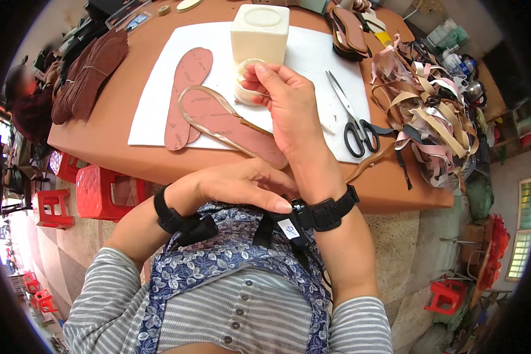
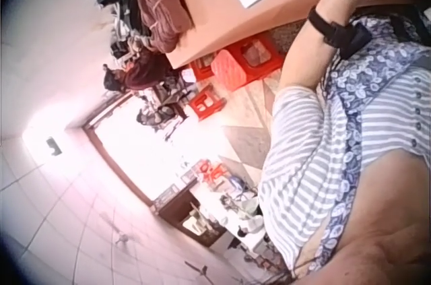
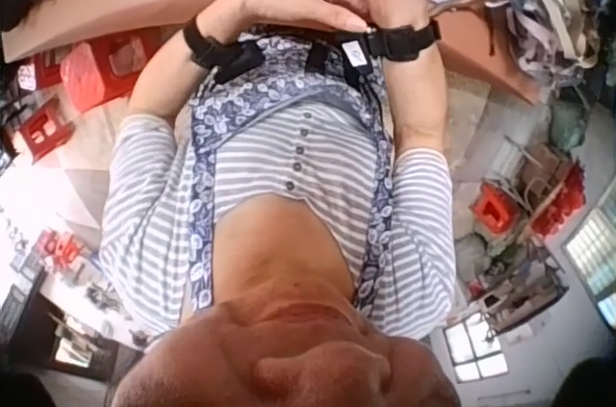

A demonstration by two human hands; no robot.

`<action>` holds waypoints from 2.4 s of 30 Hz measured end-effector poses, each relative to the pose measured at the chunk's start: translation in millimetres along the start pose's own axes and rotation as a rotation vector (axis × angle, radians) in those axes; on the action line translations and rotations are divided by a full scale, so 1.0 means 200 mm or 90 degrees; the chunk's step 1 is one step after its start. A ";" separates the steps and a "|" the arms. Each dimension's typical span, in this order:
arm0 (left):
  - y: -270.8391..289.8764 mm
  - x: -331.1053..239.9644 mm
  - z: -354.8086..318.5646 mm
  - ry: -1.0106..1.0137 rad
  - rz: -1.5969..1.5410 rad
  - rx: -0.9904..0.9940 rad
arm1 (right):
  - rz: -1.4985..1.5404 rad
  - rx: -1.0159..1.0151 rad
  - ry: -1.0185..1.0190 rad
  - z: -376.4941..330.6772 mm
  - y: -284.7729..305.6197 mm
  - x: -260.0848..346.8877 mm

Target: Applying adhesive and wrapping a leather strip around the edge of a shoe insole.

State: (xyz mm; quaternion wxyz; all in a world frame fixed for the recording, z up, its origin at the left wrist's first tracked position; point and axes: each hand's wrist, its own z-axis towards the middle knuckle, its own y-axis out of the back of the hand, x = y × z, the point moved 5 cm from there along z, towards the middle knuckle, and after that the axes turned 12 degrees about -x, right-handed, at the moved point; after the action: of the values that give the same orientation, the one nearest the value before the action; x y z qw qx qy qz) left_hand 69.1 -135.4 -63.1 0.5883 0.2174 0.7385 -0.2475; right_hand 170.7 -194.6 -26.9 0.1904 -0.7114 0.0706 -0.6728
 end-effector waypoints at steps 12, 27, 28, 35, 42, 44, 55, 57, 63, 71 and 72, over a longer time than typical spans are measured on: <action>-0.07 0.11 0.10 0.078 -0.030 0.038 | -0.485 -0.101 0.519 -0.03 -0.04 0.04; -0.11 0.06 0.08 0.003 -0.109 0.044 | -0.569 -0.032 0.659 -0.11 -0.06 0.04; -0.07 0.04 0.07 -0.017 -0.075 0.001 | -0.550 -0.050 0.613 -0.10 -0.04 0.05; 0.61 -0.19 -0.22 -0.245 -0.263 -0.473 | -0.457 0.016 0.182 -0.23 0.09 0.06; 0.65 -0.20 -0.23 -0.283 -0.287 -0.560 | -0.344 0.421 -0.146 -0.45 -0.14 -0.24; 0.64 -0.20 -0.22 -0.284 -0.237 -0.602 | -0.278 0.518 -0.276 -0.50 -0.18 -0.29; 0.66 -0.04 -0.42 -0.120 -0.043 -0.734 | -0.631 0.126 0.318 -0.27 0.08 -0.04; 0.63 0.03 -0.46 -0.080 -0.070 -0.726 | -0.702 0.075 0.399 -0.23 0.14 -0.05; 0.53 0.08 -0.43 -0.186 0.320 -0.772 | -0.831 0.074 0.502 -0.19 0.15 -0.16; 0.45 -0.02 -0.34 -0.421 0.702 -0.723 | -0.832 0.133 0.613 -0.23 0.13 -0.14; 0.44 -0.02 -0.32 -0.426 0.708 -0.710 | -0.835 0.144 0.608 -0.24 0.14 -0.13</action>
State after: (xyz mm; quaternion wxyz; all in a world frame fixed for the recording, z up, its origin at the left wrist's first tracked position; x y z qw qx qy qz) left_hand 74.5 -27.1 -56.4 0.8321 0.1428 0.3259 0.4255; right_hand 125.0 -219.1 -60.0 -0.2216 -0.2214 -0.3550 -0.8808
